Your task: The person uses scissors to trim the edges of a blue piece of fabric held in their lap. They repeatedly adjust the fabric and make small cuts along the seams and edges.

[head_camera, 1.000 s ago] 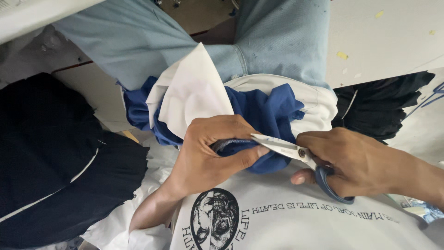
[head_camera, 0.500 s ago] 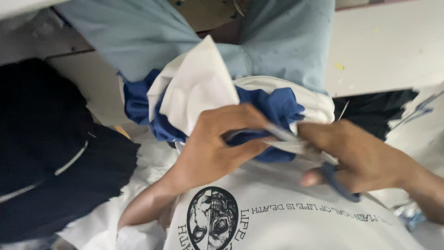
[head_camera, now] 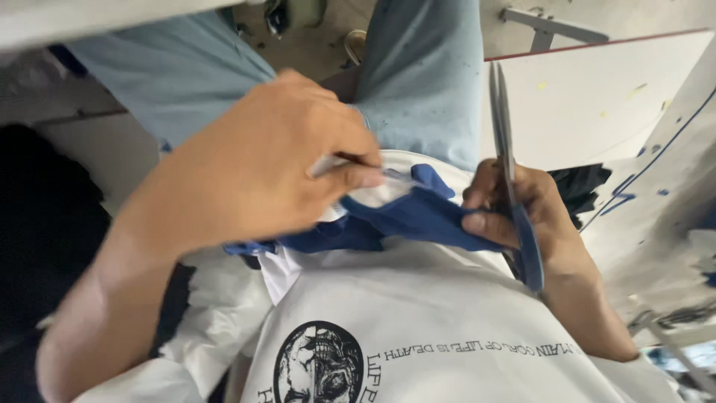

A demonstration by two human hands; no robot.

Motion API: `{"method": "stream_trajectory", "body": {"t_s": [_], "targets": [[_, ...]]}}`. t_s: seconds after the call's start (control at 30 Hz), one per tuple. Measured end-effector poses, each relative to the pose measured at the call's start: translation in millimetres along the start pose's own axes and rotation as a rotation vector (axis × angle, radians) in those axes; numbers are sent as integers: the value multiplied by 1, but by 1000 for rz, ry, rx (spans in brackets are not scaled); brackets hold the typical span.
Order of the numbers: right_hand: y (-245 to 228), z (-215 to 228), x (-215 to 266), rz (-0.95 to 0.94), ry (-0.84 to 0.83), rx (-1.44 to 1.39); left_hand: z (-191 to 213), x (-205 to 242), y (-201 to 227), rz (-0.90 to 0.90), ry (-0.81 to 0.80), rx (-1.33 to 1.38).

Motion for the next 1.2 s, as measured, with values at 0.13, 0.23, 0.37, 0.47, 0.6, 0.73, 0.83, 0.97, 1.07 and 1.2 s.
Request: {"method": "stream_trajectory", "body": {"t_s": [0.13, 0.23, 0.37, 0.47, 0.6, 0.73, 0.83, 0.97, 1.07, 1.2], "targets": [[-12, -7, 7, 62, -86, -286, -15, -3, 17, 249, 65, 498], [-23, -11, 16, 122, -24, -120, -33, -4, 17, 234, 195, 738], [-4, -13, 10, 174, -36, -38, -30, 4, 14, 143, 348, 508], [2, -11, 14, 296, -7, 19, -48, 2, 17, 136, 392, 656], [5, -7, 30, 506, -32, -91, -75, -1, 19, 231, 403, 741], [-8, 4, 33, 533, -48, 321, -68, 2, 18, 248, 483, 719], [4, 15, 32, 437, 20, 755, -62, 3, 19, 263, 493, 703], [12, 4, 28, 386, -155, 936, -66, 4, 18, 289, 423, 713], [4, 1, 23, 428, -223, 962, -67, 7, 18, 282, 440, 719], [15, -12, 21, 407, -301, 1038, -68, 15, 16, 321, 460, 717]]}}
Point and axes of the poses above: each hand's wrist, its own x-axis away from the middle knuckle, its own z-axis out of the back of the hand, y = z × x, the point moved 10 cm from there along -x, towards the middle knuckle, and after that the axes turned 12 degrees about -z, right-handed, at the moved point
